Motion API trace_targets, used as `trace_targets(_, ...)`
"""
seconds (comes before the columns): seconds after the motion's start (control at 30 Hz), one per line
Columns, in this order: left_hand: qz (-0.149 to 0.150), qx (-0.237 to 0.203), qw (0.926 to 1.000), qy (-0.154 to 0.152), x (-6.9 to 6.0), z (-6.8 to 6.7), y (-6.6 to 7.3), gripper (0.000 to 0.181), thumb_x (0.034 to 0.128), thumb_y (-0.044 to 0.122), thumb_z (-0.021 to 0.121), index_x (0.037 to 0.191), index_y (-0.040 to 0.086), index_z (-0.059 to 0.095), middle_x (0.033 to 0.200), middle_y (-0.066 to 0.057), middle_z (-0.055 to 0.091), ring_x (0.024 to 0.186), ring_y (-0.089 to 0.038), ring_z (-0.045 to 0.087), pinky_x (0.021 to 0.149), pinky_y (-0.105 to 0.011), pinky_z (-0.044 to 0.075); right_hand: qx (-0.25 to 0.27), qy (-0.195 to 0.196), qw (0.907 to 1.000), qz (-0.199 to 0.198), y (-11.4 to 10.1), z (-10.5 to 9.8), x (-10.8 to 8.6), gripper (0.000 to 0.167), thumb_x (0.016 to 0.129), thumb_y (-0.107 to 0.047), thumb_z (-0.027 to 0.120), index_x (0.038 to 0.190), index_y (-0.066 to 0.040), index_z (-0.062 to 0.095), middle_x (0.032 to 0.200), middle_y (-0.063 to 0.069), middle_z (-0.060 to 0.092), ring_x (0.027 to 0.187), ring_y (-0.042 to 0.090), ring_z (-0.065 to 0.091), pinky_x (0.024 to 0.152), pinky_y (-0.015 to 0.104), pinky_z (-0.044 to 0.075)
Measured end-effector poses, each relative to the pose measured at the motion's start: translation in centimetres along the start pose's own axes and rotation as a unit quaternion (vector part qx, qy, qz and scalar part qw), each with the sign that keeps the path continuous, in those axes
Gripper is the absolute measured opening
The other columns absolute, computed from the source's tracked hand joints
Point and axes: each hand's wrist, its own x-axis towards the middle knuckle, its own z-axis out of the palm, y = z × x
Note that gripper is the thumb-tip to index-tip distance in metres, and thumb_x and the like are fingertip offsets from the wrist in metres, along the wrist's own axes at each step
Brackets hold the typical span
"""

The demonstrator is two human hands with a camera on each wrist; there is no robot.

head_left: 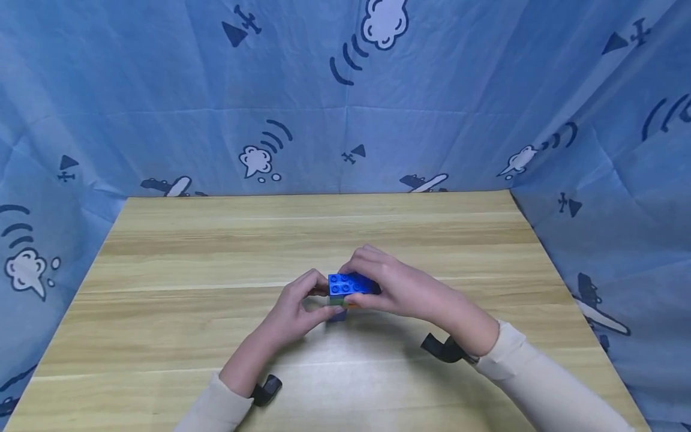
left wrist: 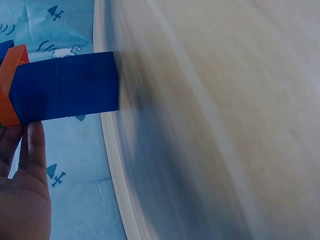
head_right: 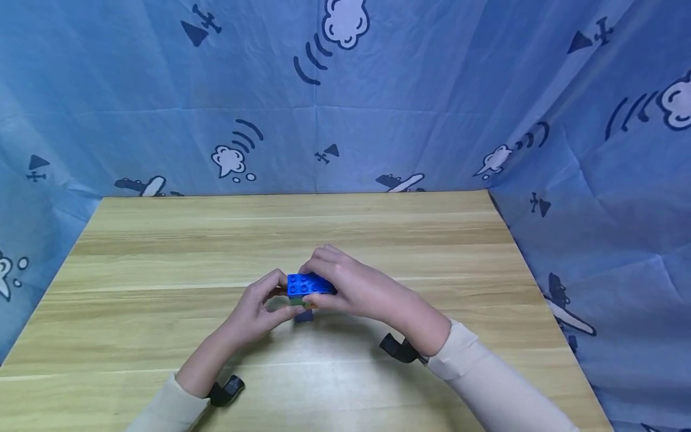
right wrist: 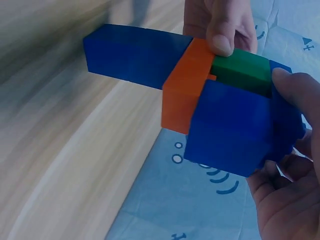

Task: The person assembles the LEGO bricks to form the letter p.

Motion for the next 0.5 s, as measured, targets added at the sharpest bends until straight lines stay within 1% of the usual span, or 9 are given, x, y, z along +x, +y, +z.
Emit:
trace_targets(0.17, -0.003, 0.001, 1.0, -0.001, -0.1, 0.2, 0.0, 0.028, 0.0897, 0.009, 0.082, 0.106, 0.009, 0.06, 0.111, -0.006, 0.071, 0.108, -0.02, 0.073, 0.098, -0.032, 0.063, 0.005, -0.004, 0.9999, 0.013, -0.2, 0.0, -0.1, 0.033, 0.098, -0.031, 0.076, 0.123, -0.011, 0.069, 0.112, -0.002, 0.066, 0.102, 0.01, 0.056, 0.085, 0.025, 0.058)
trace_targets(0.23, -0.004, 0.002, 1.0, -0.003, -0.1, 0.2, 0.0, 0.028, 0.0898, 0.009, 0.082, 0.106, 0.009, 0.06, 0.111, -0.006, 0.071, 0.108, -0.02, 0.073, 0.098, -0.032, 0.063, 0.015, -0.002, 0.9997, 0.017, -0.1, 0.1, -0.2, 0.033, 0.097, -0.031, 0.076, 0.123, -0.012, 0.069, 0.112, -0.002, 0.067, 0.102, 0.009, 0.056, 0.084, 0.024, 0.058)
trace_targets(0.37, -0.005, 0.005, 1.0, -0.003, -0.1, 0.1, 0.2, 0.028, 0.09, 0.009, 0.082, 0.106, 0.009, 0.06, 0.111, -0.006, 0.071, 0.108, -0.021, 0.073, 0.099, -0.032, 0.063, 0.038, 0.015, 0.9988, 0.026, 0.2, 0.4, -0.5, 0.038, 0.095, -0.032, 0.078, 0.127, -0.013, 0.069, 0.116, -0.003, 0.068, 0.103, 0.009, 0.058, 0.083, 0.024, 0.058)
trace_targets(0.43, -0.006, 0.006, 1.0, -0.003, 0.0, 0.1, 0.3, 0.028, 0.0902, 0.01, 0.082, 0.106, 0.009, 0.059, 0.112, -0.006, 0.071, 0.108, -0.021, 0.073, 0.099, -0.032, 0.063, 0.053, 0.027, 0.9977, 0.033, 0.3, 0.6, -0.9, 0.044, 0.094, -0.033, 0.08, 0.131, -0.014, 0.067, 0.122, -0.003, 0.068, 0.107, 0.01, 0.06, 0.086, 0.027, 0.06)
trace_targets(0.5, -0.008, 0.008, 0.9999, -0.002, 0.0, 0.0, 0.4, 0.028, 0.0903, 0.01, 0.082, 0.106, 0.009, 0.059, 0.112, -0.006, 0.071, 0.107, -0.021, 0.073, 0.099, -0.032, 0.063, 0.064, 0.043, 0.9961, 0.041, 0.7, 0.8, -1.5, 0.051, 0.092, -0.034, 0.081, 0.136, -0.015, 0.065, 0.128, -0.002, 0.067, 0.113, 0.011, 0.062, 0.092, 0.032, 0.061)
